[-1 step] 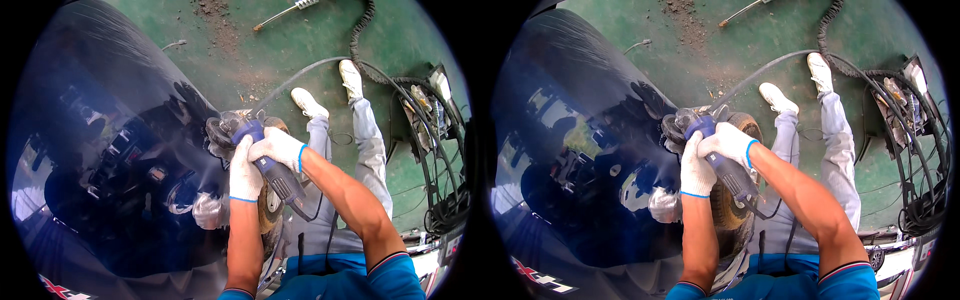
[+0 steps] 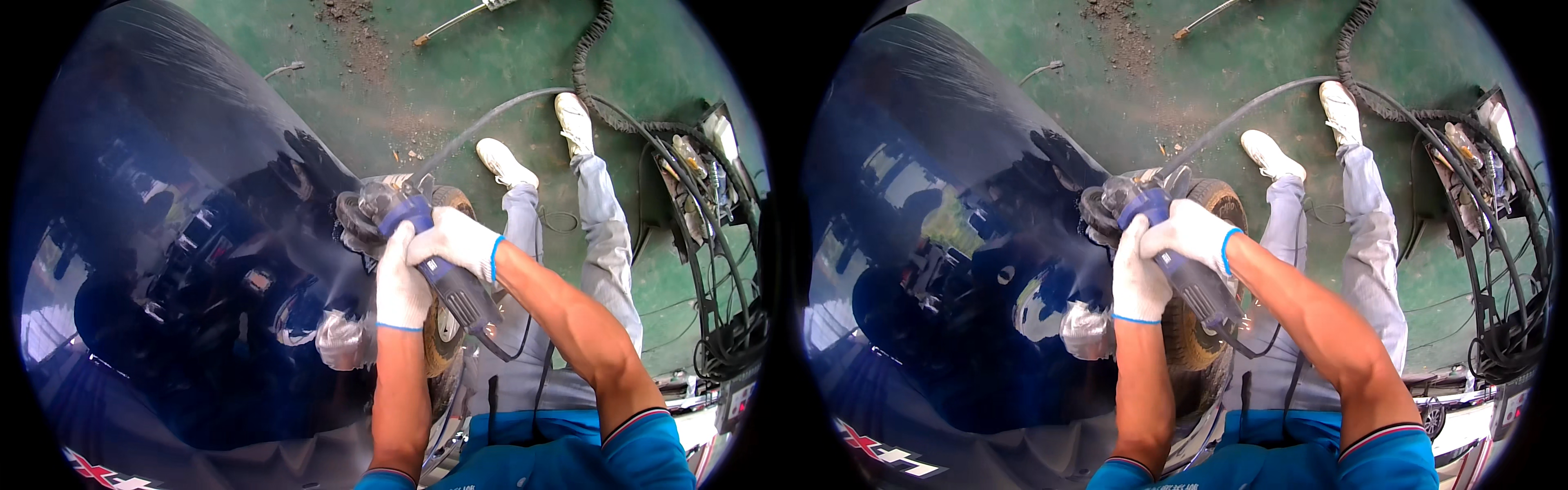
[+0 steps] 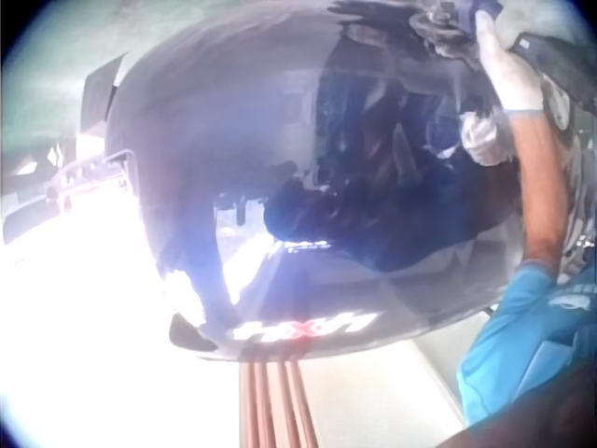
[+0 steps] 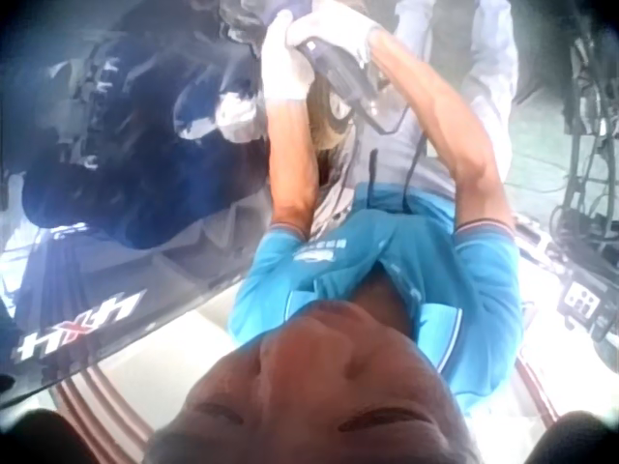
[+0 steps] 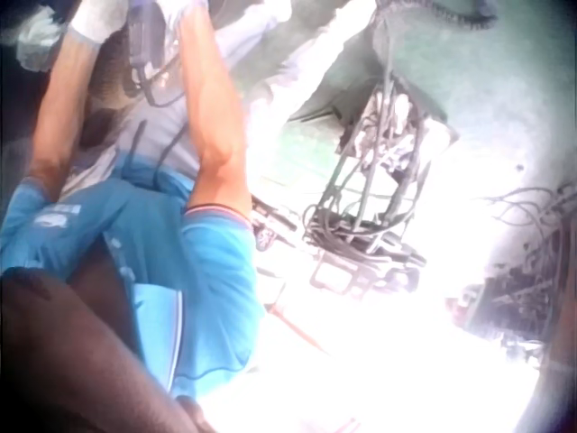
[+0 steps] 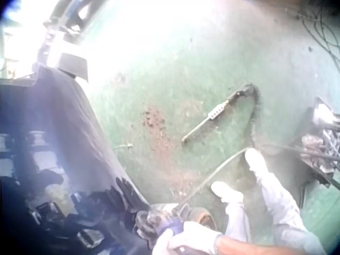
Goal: The person grinds the paint off the rear fender of a blue car using an angle grinder, then uses a hammer to tap the metal surface. Finally, they use a spot welder to weld the area, creating sparks.
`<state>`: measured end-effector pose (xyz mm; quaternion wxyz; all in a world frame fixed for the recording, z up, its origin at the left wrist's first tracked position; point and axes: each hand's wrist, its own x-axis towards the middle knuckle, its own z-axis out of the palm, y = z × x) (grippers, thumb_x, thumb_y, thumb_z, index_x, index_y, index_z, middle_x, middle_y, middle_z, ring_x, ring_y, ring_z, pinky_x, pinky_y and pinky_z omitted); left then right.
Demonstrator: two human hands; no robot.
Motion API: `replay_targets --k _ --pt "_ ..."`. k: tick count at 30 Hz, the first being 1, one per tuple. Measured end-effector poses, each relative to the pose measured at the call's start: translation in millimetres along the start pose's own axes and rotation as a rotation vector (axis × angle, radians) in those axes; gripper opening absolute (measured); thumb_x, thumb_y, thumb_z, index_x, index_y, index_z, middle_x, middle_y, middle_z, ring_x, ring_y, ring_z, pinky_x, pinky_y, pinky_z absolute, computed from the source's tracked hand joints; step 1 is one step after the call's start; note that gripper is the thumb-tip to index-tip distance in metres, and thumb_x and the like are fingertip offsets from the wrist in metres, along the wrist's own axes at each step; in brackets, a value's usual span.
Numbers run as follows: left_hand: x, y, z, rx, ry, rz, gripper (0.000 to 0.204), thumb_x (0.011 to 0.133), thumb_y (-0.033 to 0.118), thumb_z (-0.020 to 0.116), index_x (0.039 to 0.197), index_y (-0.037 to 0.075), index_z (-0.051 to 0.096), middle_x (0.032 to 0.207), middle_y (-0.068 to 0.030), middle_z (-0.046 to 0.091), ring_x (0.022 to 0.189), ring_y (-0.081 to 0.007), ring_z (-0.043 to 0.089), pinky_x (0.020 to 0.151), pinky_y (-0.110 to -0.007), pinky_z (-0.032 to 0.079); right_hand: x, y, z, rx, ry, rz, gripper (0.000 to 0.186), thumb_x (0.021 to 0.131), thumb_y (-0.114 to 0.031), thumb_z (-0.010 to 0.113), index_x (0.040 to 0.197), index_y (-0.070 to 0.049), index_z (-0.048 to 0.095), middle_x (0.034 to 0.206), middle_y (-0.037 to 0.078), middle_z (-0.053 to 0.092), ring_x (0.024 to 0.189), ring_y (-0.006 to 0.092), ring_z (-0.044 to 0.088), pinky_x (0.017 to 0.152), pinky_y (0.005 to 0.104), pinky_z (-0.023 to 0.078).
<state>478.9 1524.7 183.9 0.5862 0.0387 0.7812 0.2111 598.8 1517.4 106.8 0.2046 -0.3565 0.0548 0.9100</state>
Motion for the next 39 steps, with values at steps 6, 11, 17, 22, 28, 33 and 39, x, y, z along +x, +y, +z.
replay_targets --k 6,11,17,22,28,33,39 --pt "-52.5 -15.5 2.2 0.005 -0.011 0.112 0.049 0.105 0.033 0.059 0.140 -0.001 0.057 0.133 -0.0117 0.066 0.125 -0.0216 0.063 0.107 -0.039 0.049 -33.4 -3.0 7.5 -0.376 -0.099 -0.087 0.056 0.070 -0.024 0.082 0.118 0.000 0.070 0.094 0.014 0.074 0.091 0.0172 0.069 0.087 0.0326 0.056" --pt "-22.9 -13.2 -3.8 0.033 0.043 0.031 0.049 0.106 0.033 0.056 0.142 0.000 0.055 0.137 -0.0113 0.064 0.125 -0.0226 0.062 0.108 -0.040 0.048 -13.3 -4.2 0.8 -0.200 -0.070 0.033 0.049 0.070 -0.023 0.081 0.112 0.001 0.070 0.090 0.011 0.073 0.086 0.0179 0.070 0.082 0.0345 0.057" --pt "-66.2 -39.6 1.1 -0.070 -0.021 0.122 0.052 0.106 0.032 0.055 0.146 -0.001 0.052 0.141 -0.0130 0.061 0.130 -0.0274 0.059 0.112 -0.045 0.045 -42.6 2.7 -0.6 -0.636 -0.074 -0.129 0.063 0.064 -0.036 0.081 0.096 0.016 0.066 0.089 0.030 0.071 0.088 0.0354 0.074 0.079 0.0426 0.057" --pt "-24.7 -31.3 8.3 -0.155 -0.203 0.061 0.057 0.104 0.033 0.060 0.148 -0.001 0.051 0.144 -0.0131 0.060 0.134 -0.0284 0.057 0.115 -0.045 0.043 -27.9 -8.6 -2.5 -1.013 0.134 -0.271 0.054 0.079 -0.035 0.068 0.103 0.012 0.059 0.094 0.034 0.071 0.094 0.0462 0.073 0.086 0.0498 0.058" --pt "3.0 -4.4 18.7 -0.141 -0.263 0.085 0.061 0.101 0.035 0.062 0.150 0.000 0.050 0.146 -0.0133 0.059 0.136 -0.0289 0.056 0.118 -0.044 0.042 -12.2 -45.2 5.5 -1.011 0.204 -0.240 0.054 0.082 -0.031 0.064 0.110 0.015 0.060 0.094 0.033 0.072 0.094 0.0459 0.073 0.086 0.0488 0.058" --pt "6.5 -17.0 14.6 -0.155 -0.242 0.066 0.061 0.101 0.035 0.061 0.150 0.000 0.049 0.147 -0.0138 0.059 0.137 -0.0295 0.055 0.117 -0.045 0.041 -16.3 -37.3 2.7 -1.035 0.223 -0.225 0.056 0.080 -0.028 0.065 0.113 0.017 0.059 0.097 0.033 0.072 0.099 0.0452 0.073 0.089 0.0477 0.058" --pt "20.3 -2.0 14.5 -0.236 -0.338 0.010 0.060 0.102 0.037 0.058 0.150 0.001 0.050 0.146 -0.0152 0.060 0.136 -0.0308 0.056 0.117 -0.046 0.041 -14.3 -65.2 9.4 -1.069 0.215 -0.166 0.055 0.080 -0.029 0.065 0.114 0.014 0.061 0.100 0.033 0.072 0.101 0.0451 0.073 0.091 0.0474 0.058"
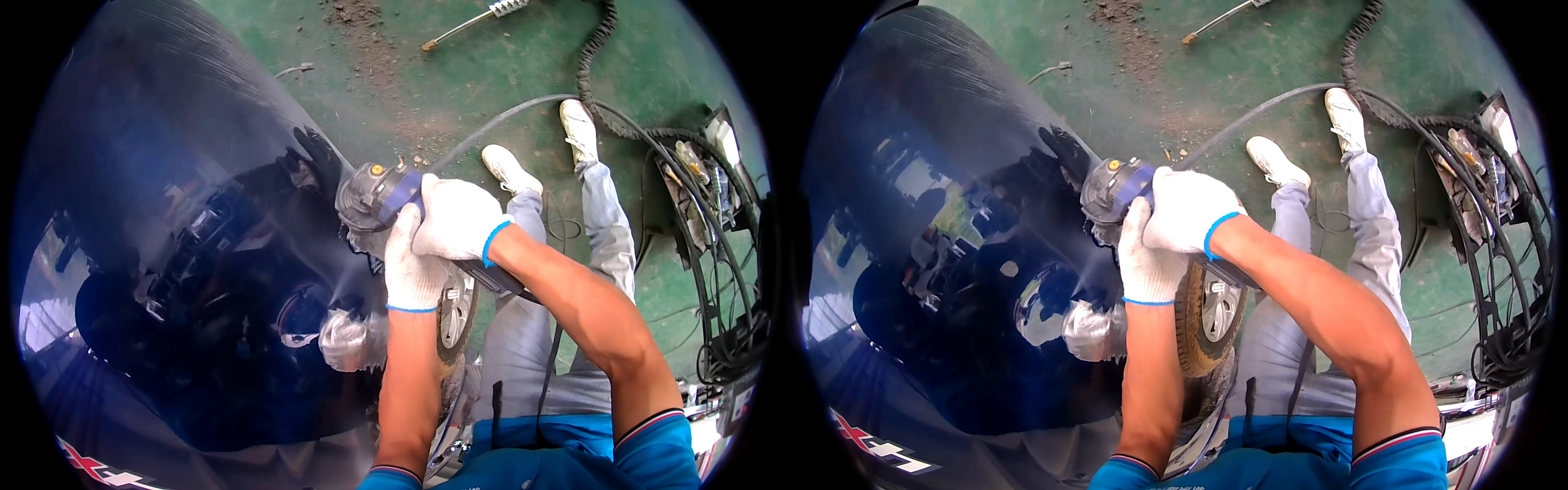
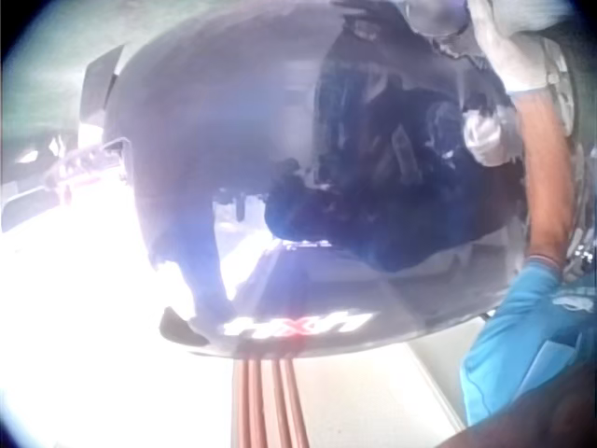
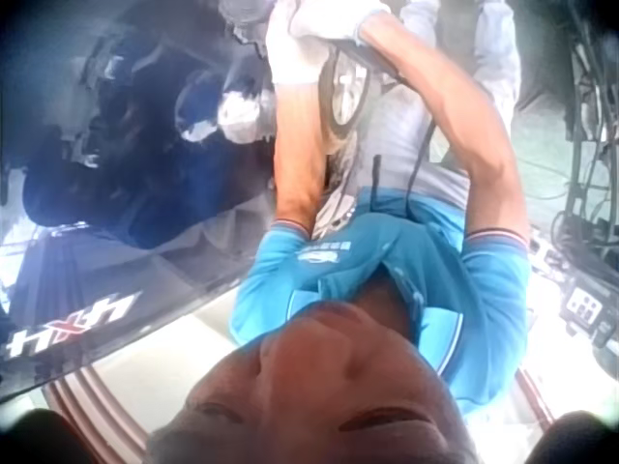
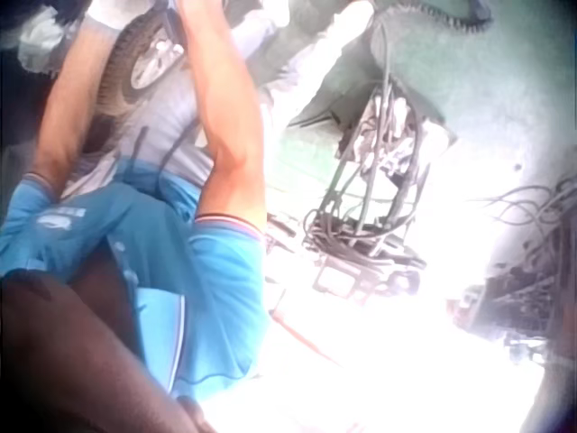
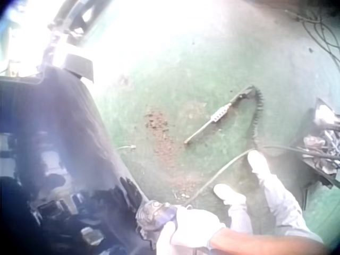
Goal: The person grinds the paint off the rear fender of a blue car using an angle grinder, then uses a hammer to tap the metal surface. Finally, they use a spot welder to weld the area, creating sparks.
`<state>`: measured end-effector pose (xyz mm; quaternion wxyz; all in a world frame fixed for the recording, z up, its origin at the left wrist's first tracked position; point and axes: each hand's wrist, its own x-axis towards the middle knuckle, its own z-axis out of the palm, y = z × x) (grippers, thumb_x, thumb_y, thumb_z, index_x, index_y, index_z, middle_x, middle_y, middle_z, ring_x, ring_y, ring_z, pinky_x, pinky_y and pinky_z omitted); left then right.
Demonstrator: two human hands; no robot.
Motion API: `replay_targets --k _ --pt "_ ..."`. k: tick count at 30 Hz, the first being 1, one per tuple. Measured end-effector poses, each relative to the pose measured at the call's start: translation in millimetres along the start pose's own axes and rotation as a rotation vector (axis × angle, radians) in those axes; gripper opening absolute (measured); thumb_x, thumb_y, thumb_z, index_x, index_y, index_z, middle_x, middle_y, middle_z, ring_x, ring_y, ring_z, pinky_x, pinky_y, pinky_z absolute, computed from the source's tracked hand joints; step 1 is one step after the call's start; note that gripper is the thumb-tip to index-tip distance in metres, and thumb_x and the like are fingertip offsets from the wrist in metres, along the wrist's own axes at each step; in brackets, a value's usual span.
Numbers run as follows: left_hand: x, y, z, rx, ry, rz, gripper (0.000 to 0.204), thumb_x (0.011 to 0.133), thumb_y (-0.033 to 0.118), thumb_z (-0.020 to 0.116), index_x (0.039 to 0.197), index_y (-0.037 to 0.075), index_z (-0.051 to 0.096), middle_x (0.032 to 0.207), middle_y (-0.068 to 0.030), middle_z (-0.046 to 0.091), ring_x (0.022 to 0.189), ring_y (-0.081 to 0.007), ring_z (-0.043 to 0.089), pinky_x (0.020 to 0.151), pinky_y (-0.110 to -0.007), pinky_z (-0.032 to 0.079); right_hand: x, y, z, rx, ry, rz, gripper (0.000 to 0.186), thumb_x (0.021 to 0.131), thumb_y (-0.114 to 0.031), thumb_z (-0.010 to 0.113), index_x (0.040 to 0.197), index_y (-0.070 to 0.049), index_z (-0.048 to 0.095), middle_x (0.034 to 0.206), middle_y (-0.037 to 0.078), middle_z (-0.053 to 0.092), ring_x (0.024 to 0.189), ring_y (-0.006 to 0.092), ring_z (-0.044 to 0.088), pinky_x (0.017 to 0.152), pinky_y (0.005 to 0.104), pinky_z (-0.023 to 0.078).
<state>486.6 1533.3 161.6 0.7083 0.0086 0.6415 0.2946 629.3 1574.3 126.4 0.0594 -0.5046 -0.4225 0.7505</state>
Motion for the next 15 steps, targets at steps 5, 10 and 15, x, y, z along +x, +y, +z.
replay_targets --k 5,10,15 --pt "4.9 -3.8 0.2 0.008 0.044 0.010 0.060 0.103 0.039 0.057 0.150 0.002 0.049 0.146 -0.0147 0.060 0.135 -0.0309 0.056 0.116 -0.047 0.042 4.6 5.4 6.7 0.007 0.057 0.007 0.051 0.079 -0.028 0.067 0.110 0.012 0.064 0.101 0.034 0.072 0.101 0.0453 0.073 0.091 0.0473 0.058" --pt "-8.3 -8.9 -0.4 0.112 0.069 0.027 0.058 0.105 0.036 0.053 0.151 0.001 0.047 0.151 -0.0143 0.056 0.139 -0.0312 0.054 0.119 -0.046 0.039 -7.9 6.7 5.6 0.021 0.000 -0.005 0.054 0.079 -0.030 0.066 0.113 0.012 0.064 0.107 0.035 0.071 0.107 0.0460 0.071 0.095 0.0487 0.056" --pt "-16.0 -4.3 3.1 0.085 0.011 0.089 0.057 0.106 0.033 0.053 0.151 0.000 0.047 0.149 -0.0148 0.057 0.139 -0.0301 0.054 0.119 -0.045 0.039 -12.5 0.5 2.8 0.002 -0.003 -0.049 0.053 0.077 -0.029 0.067 0.113 0.011 0.065 0.105 0.034 0.071 0.104 0.0463 0.071 0.095 0.0481 0.057"
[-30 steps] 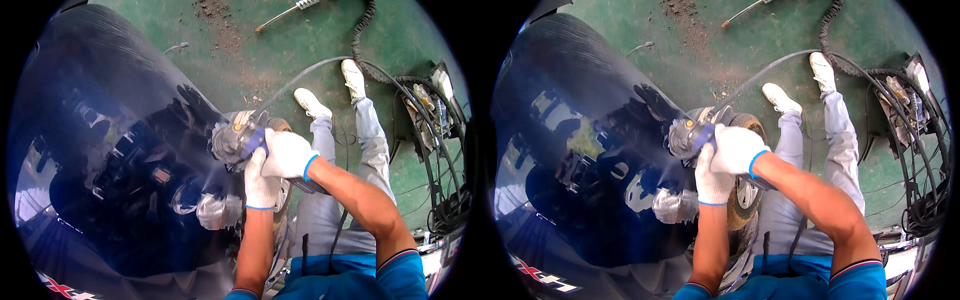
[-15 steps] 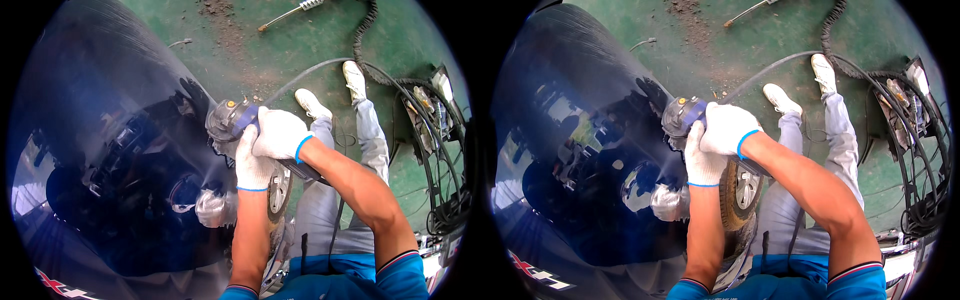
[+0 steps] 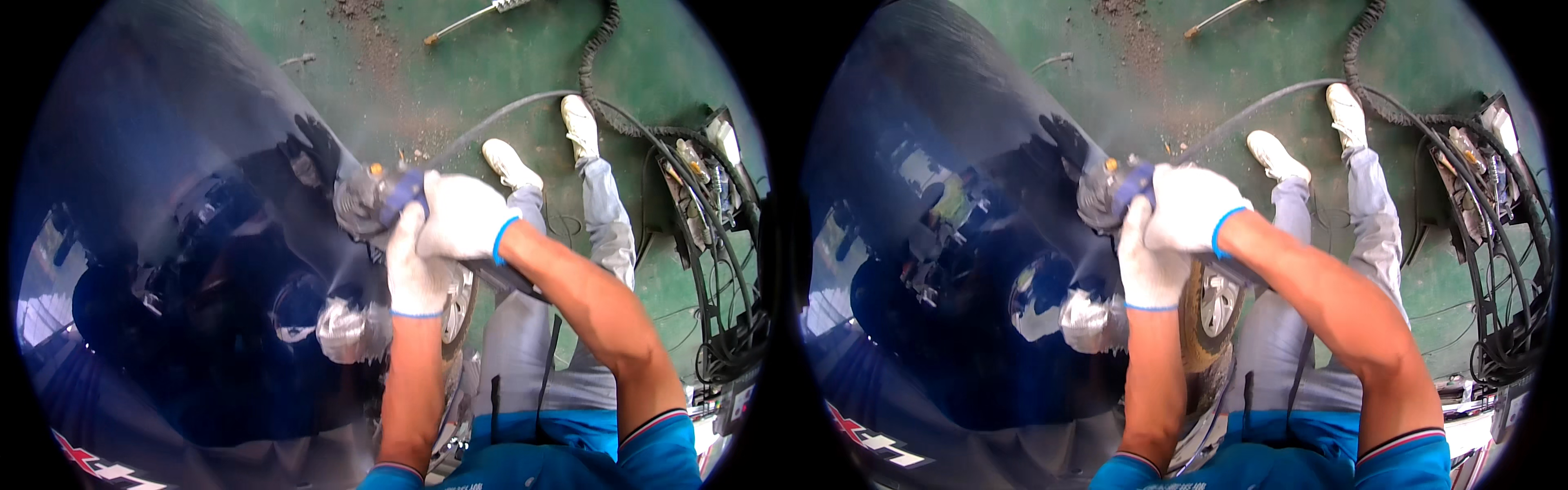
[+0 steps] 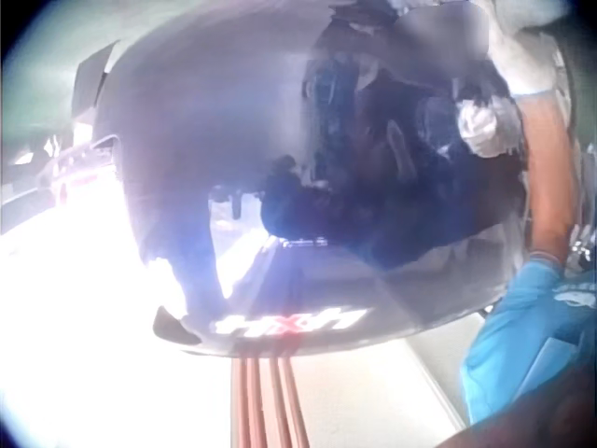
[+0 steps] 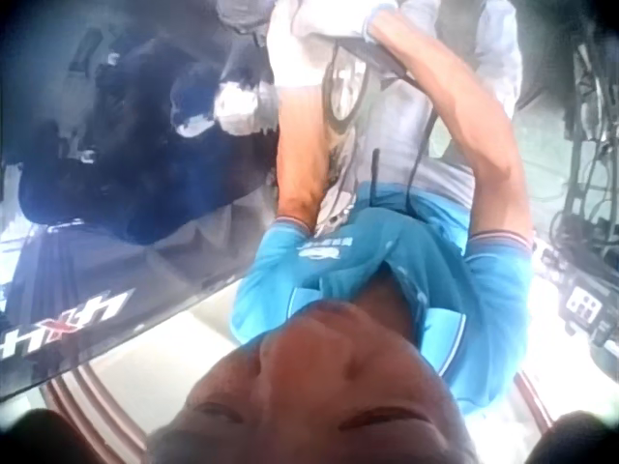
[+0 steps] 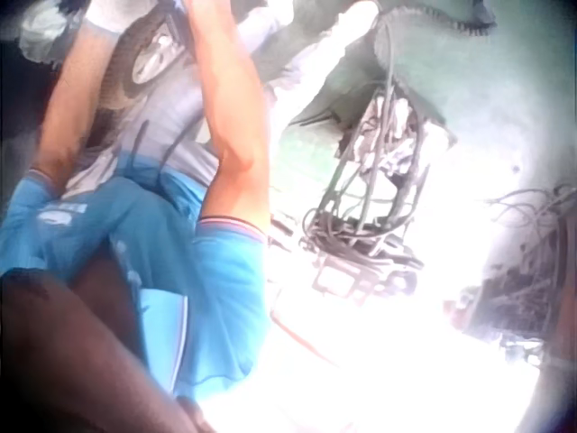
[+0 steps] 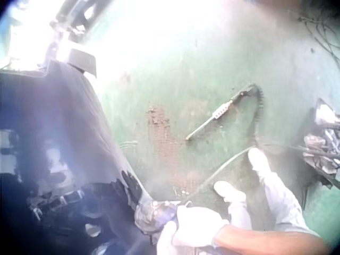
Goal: The person grinds the paint off the rear fender of a blue car using an angle grinder, then uses a hammer to tap the metal surface. Finally, they use a spot welder to weld the area, creating sparks.
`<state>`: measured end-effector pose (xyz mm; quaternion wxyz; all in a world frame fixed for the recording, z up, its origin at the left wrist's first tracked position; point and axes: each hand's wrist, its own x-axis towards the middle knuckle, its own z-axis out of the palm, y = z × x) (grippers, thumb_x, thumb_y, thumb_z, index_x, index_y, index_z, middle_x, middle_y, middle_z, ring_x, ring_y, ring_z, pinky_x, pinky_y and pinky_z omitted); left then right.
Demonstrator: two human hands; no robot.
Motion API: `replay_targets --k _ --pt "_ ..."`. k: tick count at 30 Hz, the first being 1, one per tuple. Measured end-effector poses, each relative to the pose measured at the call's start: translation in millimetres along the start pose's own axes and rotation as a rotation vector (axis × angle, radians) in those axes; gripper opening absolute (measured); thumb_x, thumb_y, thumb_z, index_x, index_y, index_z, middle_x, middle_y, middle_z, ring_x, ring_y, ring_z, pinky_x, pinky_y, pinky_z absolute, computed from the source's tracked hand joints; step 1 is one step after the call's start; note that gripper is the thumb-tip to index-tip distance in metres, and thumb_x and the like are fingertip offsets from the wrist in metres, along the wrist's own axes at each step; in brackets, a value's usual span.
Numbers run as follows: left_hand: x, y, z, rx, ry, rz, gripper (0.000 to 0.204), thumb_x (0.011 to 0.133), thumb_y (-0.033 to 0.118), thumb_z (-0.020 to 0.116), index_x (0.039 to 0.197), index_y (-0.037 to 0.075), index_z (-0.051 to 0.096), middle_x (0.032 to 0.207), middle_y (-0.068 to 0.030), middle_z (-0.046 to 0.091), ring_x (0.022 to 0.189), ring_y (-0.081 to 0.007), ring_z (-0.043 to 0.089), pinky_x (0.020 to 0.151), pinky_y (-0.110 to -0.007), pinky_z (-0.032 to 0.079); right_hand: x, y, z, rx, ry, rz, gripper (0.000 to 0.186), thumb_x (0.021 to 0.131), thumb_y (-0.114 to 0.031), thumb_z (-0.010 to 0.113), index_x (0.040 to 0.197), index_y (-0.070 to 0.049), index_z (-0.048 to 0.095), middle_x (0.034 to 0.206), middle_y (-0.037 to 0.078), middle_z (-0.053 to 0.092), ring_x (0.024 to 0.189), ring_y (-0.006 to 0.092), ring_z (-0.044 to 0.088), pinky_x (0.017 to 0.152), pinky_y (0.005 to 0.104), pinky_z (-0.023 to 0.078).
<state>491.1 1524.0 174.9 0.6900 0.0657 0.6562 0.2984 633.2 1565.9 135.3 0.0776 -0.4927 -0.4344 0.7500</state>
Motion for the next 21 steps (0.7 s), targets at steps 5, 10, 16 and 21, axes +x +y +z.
replay_targets --k 5,10,16,21 --pt "-26.5 -18.8 10.9 0.034 0.095 0.029 0.061 0.104 0.038 0.055 0.153 0.003 0.045 0.151 -0.0148 0.055 0.139 -0.0308 0.054 0.118 -0.047 0.040 -14.7 12.2 11.1 -0.027 -0.042 -0.056 0.053 0.076 -0.027 0.068 0.109 0.014 0.063 0.098 0.034 0.072 0.099 0.0454 0.073 0.089 0.0477 0.058" --pt "-17.2 -2.2 16.4 -0.021 -0.050 0.029 0.066 0.103 0.039 0.056 0.156 0.003 0.042 0.152 -0.0148 0.054 0.140 -0.0296 0.052 0.119 -0.047 0.038 -8.6 0.4 3.5 -0.048 0.005 -0.070 0.050 0.076 -0.027 0.067 0.106 0.012 0.062 0.096 0.033 0.072 0.095 0.0456 0.073 0.087 0.0487 0.058" --pt "-30.4 -20.5 2.7 -0.093 -0.038 -0.005 0.066 0.104 0.041 0.056 0.157 0.004 0.042 0.154 -0.0130 0.053 0.141 -0.0301 0.051 0.119 -0.047 0.038 -19.0 10.3 17.9 -0.058 0.047 -0.116 0.047 0.078 -0.026 0.065 0.104 0.013 0.062 0.092 0.033 0.072 0.091 0.0462 0.074 0.083 0.0496 0.059" --pt "-25.2 -19.6 2.0 -0.046 -0.003 -0.016 0.064 0.104 0.040 0.055 0.156 0.005 0.044 0.154 -0.0123 0.053 0.142 -0.0301 0.051 0.119 -0.047 0.039 -20.2 4.2 6.1 -0.068 -0.009 -0.054 0.051 0.080 -0.028 0.064 0.108 0.015 0.062 0.095 0.033 0.072 0.094 0.0454 0.074 0.086 0.0495 0.059"
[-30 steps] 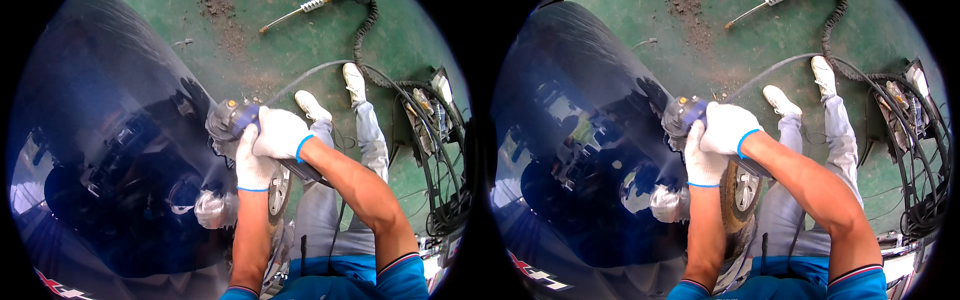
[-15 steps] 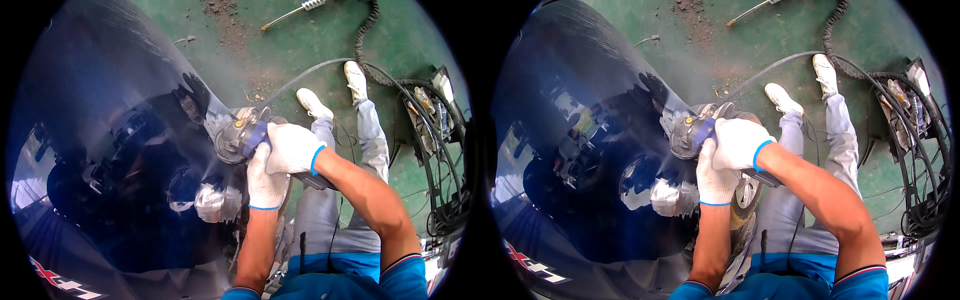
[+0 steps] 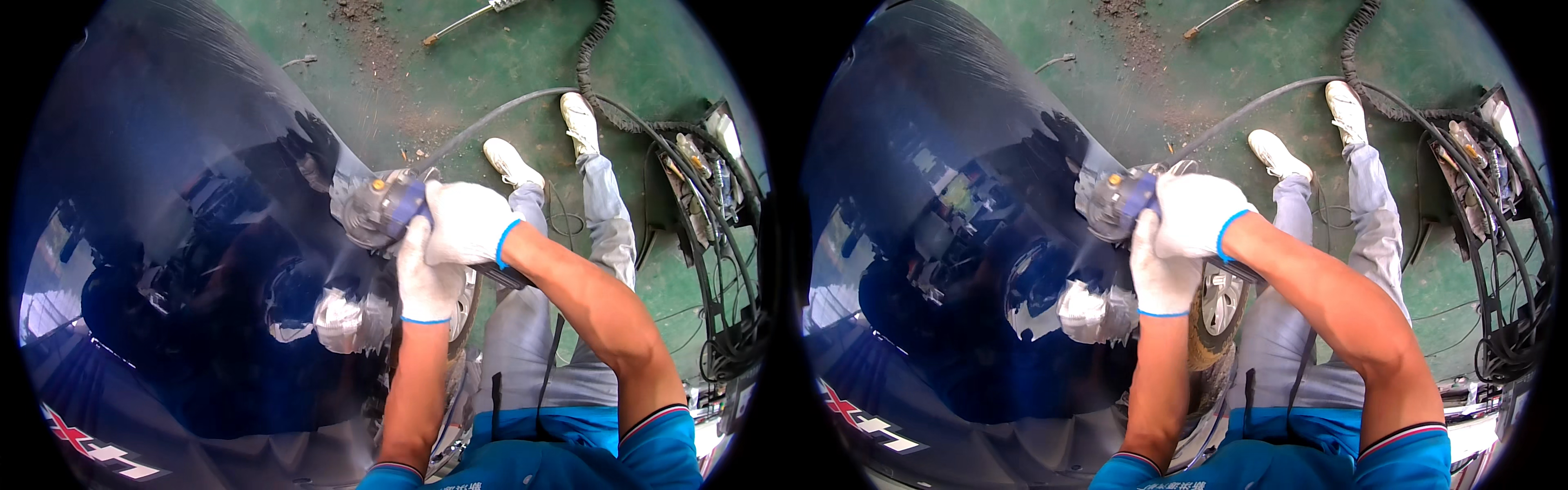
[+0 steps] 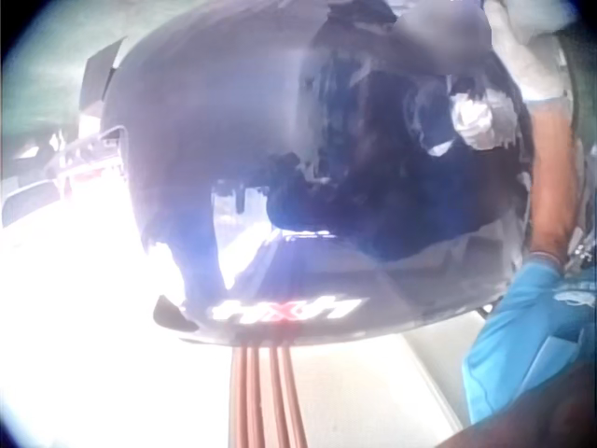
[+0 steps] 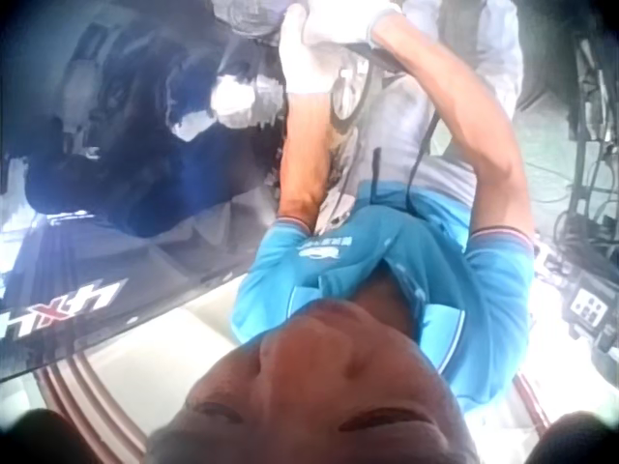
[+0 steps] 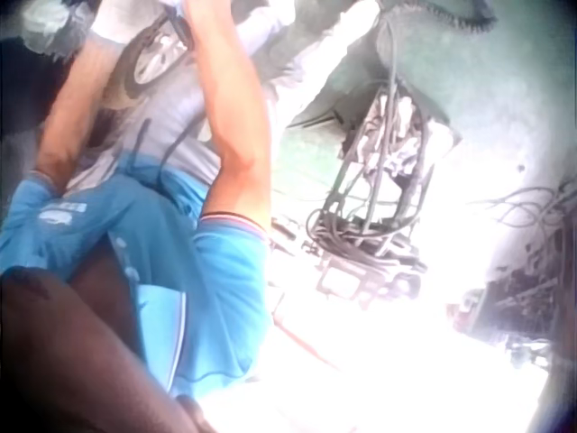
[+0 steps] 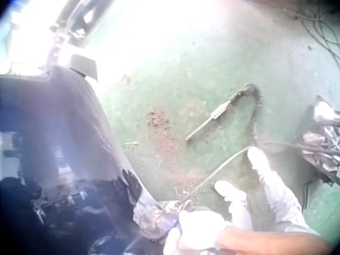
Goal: The person grinds the paint off the rear fender of a blue car using an angle grinder, then uses a hammer to tap the metal surface. Finally, they use a spot welder to weld the area, creating sparks.
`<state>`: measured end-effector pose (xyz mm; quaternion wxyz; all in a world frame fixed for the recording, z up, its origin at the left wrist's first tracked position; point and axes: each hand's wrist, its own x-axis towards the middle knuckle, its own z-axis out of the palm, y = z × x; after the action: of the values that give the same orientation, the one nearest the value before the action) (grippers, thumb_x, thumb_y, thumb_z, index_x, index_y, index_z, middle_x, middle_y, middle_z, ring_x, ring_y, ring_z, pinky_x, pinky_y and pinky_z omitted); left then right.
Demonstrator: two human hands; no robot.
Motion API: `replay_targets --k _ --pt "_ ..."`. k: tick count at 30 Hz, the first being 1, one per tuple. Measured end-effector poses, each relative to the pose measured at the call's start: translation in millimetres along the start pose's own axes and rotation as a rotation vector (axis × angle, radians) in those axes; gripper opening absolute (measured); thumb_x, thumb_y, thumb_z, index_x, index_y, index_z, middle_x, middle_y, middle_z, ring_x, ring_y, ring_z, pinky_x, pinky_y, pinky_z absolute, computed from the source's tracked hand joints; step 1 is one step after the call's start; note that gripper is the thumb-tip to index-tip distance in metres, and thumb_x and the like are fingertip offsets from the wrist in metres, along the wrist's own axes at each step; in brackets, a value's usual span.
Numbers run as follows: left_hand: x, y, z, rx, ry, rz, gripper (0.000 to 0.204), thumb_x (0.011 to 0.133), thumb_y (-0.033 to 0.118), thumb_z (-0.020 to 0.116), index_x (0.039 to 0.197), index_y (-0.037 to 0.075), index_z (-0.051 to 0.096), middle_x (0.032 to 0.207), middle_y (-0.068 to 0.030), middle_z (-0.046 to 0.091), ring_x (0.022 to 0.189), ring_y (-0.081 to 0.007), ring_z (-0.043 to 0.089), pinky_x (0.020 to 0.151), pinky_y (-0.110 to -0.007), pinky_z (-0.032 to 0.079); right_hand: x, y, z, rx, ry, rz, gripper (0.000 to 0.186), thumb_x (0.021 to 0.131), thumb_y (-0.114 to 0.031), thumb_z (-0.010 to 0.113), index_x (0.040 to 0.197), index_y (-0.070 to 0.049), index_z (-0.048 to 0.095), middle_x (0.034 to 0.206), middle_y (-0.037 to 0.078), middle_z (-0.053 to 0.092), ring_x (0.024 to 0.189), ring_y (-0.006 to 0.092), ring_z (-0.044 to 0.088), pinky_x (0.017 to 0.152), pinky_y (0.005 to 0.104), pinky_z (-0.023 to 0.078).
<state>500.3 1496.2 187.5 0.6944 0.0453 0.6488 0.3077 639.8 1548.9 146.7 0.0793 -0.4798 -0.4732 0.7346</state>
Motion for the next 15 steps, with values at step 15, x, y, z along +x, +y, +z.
replay_targets --k 15 --pt "29.6 9.1 3.3 0.043 0.066 -0.027 0.065 0.104 0.045 0.052 0.151 0.000 0.047 0.148 -0.0149 0.058 0.138 -0.0307 0.054 0.117 -0.049 0.040 21.8 7.3 -5.4 0.088 0.036 0.045 0.053 0.075 -0.029 0.070 0.107 0.012 0.071 0.103 0.035 0.072 0.104 0.0439 0.073 0.094 0.0456 0.058"
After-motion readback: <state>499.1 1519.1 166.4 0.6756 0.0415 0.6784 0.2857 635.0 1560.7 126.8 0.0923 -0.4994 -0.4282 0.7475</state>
